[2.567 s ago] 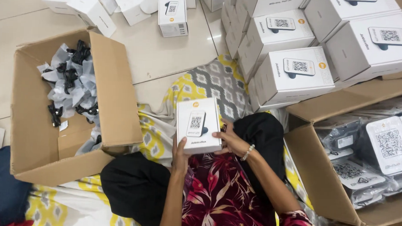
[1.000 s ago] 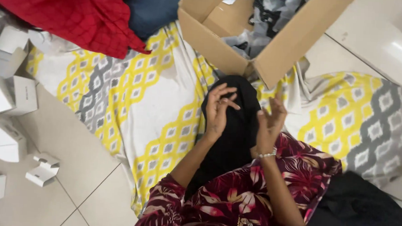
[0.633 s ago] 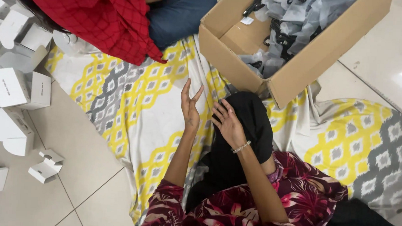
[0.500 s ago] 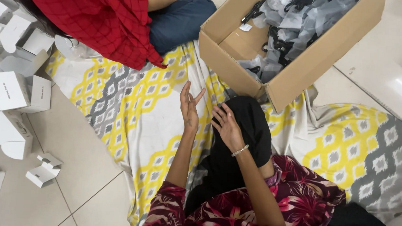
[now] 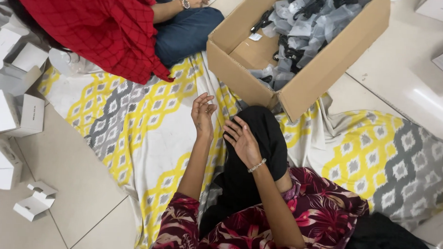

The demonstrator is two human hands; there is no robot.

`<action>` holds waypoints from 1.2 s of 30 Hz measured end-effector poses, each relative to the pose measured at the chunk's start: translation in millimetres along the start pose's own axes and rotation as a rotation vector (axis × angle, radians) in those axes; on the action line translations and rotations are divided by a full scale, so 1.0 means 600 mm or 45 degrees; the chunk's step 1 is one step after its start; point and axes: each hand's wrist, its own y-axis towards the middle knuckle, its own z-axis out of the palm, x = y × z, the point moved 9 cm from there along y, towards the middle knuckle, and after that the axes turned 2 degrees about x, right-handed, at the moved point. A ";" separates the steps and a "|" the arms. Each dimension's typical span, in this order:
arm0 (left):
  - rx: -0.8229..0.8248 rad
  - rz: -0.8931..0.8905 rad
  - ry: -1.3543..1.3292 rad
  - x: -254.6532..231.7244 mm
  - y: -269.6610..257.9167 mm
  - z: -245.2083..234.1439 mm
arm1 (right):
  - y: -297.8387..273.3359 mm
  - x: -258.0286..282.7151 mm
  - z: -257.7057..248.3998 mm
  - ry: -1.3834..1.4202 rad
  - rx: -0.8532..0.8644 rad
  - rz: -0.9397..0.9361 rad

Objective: The person unboxes electronics (JioVoiceBox) from multiple packages on the floor.

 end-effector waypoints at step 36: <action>1.956 -1.269 0.397 0.595 -0.857 0.719 | -1.021 0.566 -0.318 -0.096 -1.948 -1.421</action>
